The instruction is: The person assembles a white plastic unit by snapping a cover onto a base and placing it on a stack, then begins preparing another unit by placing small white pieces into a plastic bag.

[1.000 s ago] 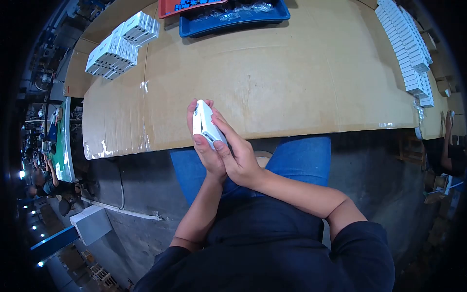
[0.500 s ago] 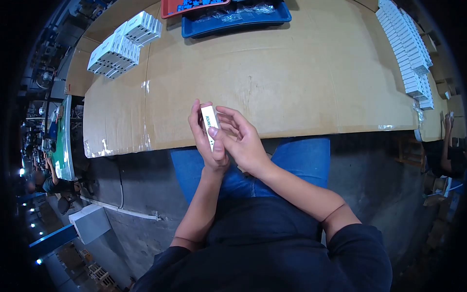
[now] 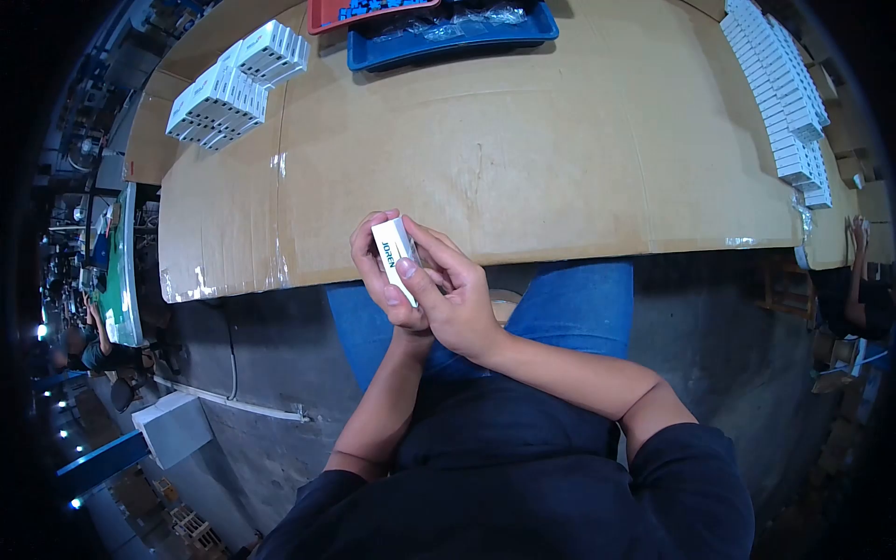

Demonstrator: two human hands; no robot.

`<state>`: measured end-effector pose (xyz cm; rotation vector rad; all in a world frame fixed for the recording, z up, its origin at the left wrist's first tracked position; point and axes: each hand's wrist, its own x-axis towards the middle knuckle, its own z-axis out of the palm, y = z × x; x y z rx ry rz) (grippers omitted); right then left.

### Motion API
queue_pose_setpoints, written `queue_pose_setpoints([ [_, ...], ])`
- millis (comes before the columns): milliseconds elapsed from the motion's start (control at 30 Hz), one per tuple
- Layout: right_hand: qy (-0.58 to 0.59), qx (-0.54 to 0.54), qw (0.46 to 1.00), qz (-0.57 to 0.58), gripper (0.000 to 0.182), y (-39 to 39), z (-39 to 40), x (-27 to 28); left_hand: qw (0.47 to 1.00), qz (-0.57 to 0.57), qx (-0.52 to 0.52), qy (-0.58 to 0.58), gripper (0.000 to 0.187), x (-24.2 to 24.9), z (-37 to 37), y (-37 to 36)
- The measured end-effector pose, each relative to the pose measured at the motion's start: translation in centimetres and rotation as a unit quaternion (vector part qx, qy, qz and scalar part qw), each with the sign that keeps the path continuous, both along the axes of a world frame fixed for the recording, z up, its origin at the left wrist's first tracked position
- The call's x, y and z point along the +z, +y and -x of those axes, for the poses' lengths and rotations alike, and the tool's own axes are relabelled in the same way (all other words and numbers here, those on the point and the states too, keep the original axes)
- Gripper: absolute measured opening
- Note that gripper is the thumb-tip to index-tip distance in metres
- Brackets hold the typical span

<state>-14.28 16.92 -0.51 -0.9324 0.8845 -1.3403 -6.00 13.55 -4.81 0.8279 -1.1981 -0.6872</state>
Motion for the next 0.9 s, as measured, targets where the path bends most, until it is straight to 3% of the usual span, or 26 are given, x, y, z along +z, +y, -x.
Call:
queue_pose_setpoints([
  [300,0.096,-0.025,0.993,0.061,0.048,0.4,-0.1,-0.1,1.000,0.002,-0.007,0.022,0.082,-0.1,-0.2,0.5],
  [533,0.098,-0.025,0.992,0.079,0.046,0.2,0.0,0.1,1.000,-0.020,-0.011,0.016,0.086,0.2,-0.3,0.6],
  [600,0.065,-0.005,0.998,-0.020,0.047,-0.4,-0.2,0.8,0.993,-0.096,-0.028,0.067,0.099,0.0,-0.1,0.4],
  [633,0.066,-0.005,0.998,-0.019,0.047,-0.9,0.3,0.4,0.993,-0.095,-0.028,0.068,0.099,-0.2,-0.1,0.3],
  [733,0.102,0.043,0.992,-0.058,0.054,-2.1,2.5,0.0,0.990,-0.104,-0.094,0.032,0.122,0.1,-0.5,-0.1],
  [833,0.137,0.085,0.984,-0.069,0.051,-2.7,4.1,0.1,0.979,-0.149,-0.140,0.029,0.114,-0.7,-1.0,-0.1],
  [867,0.138,0.087,0.984,-0.070,0.051,-2.7,4.6,0.0,0.978,-0.146,-0.136,0.054,0.099,-0.4,-0.8,-0.1],
  [900,0.254,0.059,0.965,0.018,0.055,-2.8,4.9,-0.1,0.979,-0.147,-0.133,0.055,0.099,0.0,-0.9,-0.2],
])
